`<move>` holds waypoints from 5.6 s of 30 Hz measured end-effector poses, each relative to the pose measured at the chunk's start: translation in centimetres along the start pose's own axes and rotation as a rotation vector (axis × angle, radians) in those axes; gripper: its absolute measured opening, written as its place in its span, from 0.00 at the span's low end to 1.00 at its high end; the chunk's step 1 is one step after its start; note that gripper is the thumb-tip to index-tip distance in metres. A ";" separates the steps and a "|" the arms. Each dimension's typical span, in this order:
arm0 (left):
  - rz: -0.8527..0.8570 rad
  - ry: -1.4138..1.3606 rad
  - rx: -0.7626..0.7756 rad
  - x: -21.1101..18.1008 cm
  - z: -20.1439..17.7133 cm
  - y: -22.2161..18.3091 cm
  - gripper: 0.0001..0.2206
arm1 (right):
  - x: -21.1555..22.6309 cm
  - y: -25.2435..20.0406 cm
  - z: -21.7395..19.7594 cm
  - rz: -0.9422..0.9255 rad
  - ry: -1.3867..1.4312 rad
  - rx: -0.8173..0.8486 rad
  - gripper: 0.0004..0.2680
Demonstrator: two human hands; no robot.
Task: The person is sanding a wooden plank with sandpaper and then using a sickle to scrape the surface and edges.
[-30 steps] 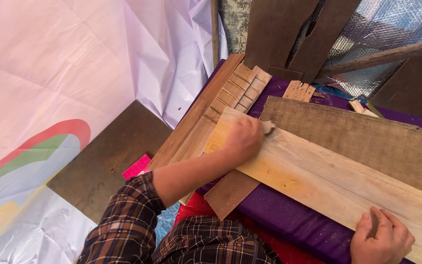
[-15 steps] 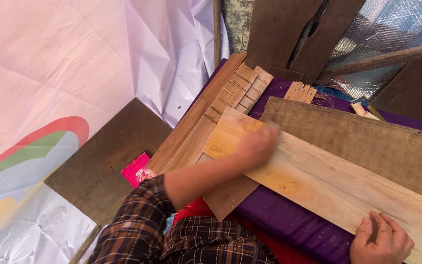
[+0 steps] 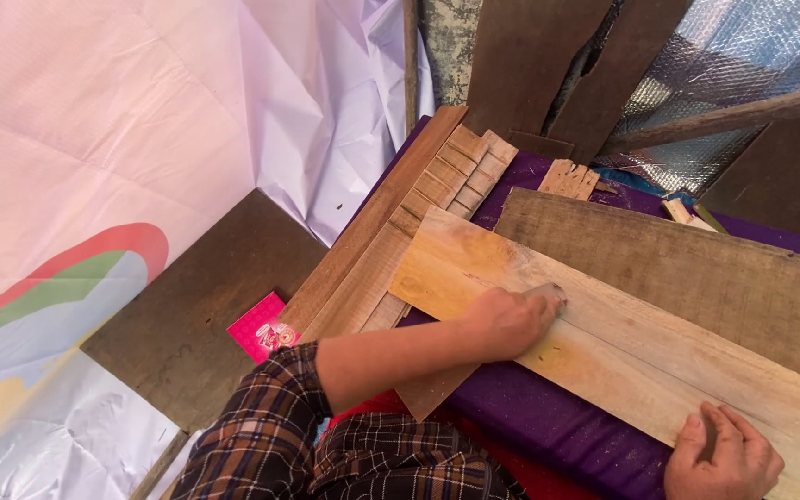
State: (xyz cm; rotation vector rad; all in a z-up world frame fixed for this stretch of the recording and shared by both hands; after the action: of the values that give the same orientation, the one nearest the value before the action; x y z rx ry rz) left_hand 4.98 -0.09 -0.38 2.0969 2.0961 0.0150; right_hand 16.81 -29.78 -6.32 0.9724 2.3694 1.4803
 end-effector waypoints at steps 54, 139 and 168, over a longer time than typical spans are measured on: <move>-0.460 0.340 -0.133 11.2 -0.4 -10.8 0.23 | 1.7 2.5 -1.1 0.045 0.015 0.071 0.04; -0.503 0.050 0.100 12.9 -3.9 -6.8 0.24 | -0.3 -0.7 -0.2 0.037 -0.069 0.029 0.04; -0.413 0.184 0.168 14.5 -3.3 -11.4 0.26 | -0.4 -0.7 0.1 -0.016 -0.195 0.099 0.05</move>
State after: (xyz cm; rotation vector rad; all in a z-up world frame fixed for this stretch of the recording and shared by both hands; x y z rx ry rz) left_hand -6.62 14.62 -0.33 1.7585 2.6899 -0.0235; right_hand 16.90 -30.20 -7.00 1.0649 2.3221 1.2112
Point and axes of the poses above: each hand's wrist, its own y-axis towards the middle knuckle, its own z-axis out of the palm, x = y × z, the point moved 5 cm from there along y, towards the middle knuckle, and after that the axes turned 12 degrees about -x, right-handed, at the moved point
